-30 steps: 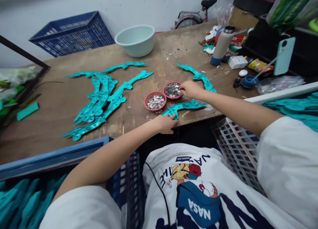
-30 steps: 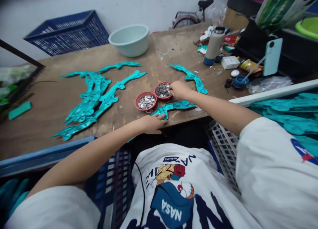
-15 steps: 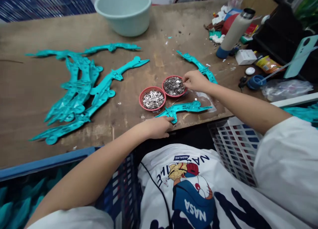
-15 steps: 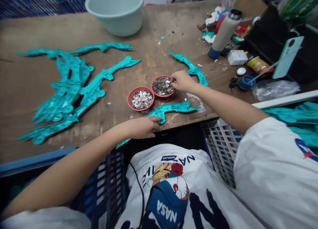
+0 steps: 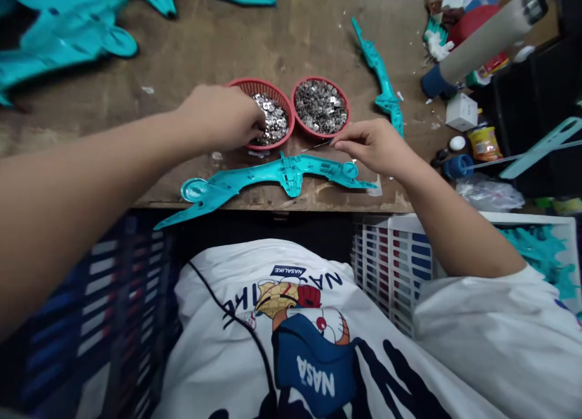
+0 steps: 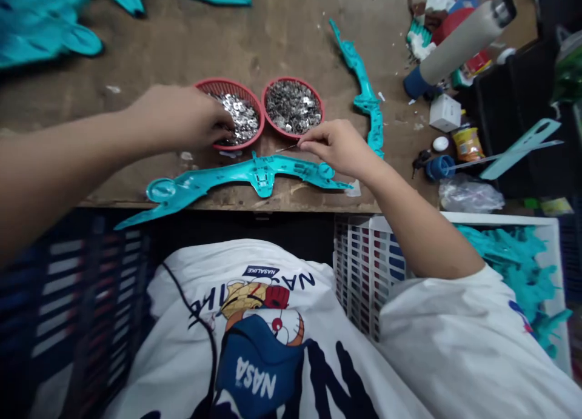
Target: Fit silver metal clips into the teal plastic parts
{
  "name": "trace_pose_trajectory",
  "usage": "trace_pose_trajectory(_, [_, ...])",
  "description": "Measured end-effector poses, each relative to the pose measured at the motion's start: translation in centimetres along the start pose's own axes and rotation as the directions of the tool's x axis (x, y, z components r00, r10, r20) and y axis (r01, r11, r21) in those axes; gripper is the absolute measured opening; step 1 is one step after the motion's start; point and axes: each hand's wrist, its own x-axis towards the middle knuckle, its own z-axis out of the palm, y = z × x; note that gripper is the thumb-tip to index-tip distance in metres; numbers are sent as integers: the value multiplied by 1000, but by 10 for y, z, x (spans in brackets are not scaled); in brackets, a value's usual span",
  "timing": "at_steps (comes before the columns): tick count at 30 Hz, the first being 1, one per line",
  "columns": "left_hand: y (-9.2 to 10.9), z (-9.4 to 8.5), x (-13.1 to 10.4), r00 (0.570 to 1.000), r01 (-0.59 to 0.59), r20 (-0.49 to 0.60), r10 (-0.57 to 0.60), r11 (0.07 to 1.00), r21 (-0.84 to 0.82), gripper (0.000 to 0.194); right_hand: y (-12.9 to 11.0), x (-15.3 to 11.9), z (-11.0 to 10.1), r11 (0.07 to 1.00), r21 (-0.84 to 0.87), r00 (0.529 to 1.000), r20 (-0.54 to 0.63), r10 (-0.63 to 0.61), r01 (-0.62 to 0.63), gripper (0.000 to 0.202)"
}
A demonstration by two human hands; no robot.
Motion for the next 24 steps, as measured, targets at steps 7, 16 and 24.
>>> trace_pose_trajectory(7, [89,-66,-71,979,158,88,-183,959,234,42,-10,5,13,985,-158,872,489,18,68,24])
trace_pose_trajectory(16, [107,-74,-87,990,84,72,-117,929,359,67,-19,-1,20,973,58,896,380,-230,225,31])
trace_pose_trajectory(24, [80,-59,-74,999,24,10,-32,907,421,68,-2,2,19,932,-107,896,332,-296,347,26])
